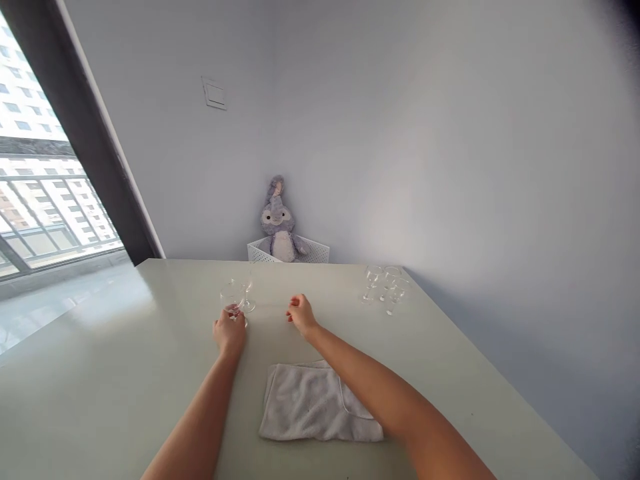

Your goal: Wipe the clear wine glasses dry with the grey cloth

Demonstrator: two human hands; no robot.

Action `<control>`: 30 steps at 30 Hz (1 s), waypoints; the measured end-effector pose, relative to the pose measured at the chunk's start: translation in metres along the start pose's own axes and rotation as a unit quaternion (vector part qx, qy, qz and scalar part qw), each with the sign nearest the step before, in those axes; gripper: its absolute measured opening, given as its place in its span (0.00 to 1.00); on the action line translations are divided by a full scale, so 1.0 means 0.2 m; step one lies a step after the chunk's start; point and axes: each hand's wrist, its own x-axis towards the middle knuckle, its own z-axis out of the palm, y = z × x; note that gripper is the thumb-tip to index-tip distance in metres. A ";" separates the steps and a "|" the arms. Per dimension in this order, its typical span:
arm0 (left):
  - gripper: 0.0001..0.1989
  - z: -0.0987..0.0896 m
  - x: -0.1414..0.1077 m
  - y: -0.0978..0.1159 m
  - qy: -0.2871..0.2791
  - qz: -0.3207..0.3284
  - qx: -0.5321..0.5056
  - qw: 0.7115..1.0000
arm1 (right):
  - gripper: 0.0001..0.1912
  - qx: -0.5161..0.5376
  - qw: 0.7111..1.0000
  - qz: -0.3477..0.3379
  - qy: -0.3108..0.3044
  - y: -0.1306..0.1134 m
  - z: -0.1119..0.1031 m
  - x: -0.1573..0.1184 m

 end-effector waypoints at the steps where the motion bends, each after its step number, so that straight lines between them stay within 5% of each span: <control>1: 0.15 0.00 0.00 0.00 0.004 0.001 -0.001 1.000 | 0.15 0.007 0.999 0.000 0.035 0.01 -0.10 0.00; 7: 0.17 0.00 -0.02 0.00 0.038 -0.002 -0.004 0.999 | 0.15 0.043 0.973 0.019 0.227 0.01 -0.70 0.04; 12: 0.17 0.01 -0.01 0.01 0.027 0.001 0.016 1.000 | 0.30 0.039 0.956 0.019 0.289 -0.03 -0.93 0.12; 17: 0.17 0.02 -0.01 -0.01 0.021 0.011 0.027 0.999 | 0.32 0.033 0.960 0.009 0.277 -0.05 -0.93 0.23; 22: 0.17 0.03 -0.01 -0.02 0.014 0.008 0.026 1.000 | 0.18 0.029 0.968 -0.002 0.249 -0.06 -0.84 0.29; 30: 0.15 0.02 -0.01 -0.01 0.001 0.018 0.023 1.000 | 0.08 0.011 0.991 0.007 0.130 0.00 -0.42 0.22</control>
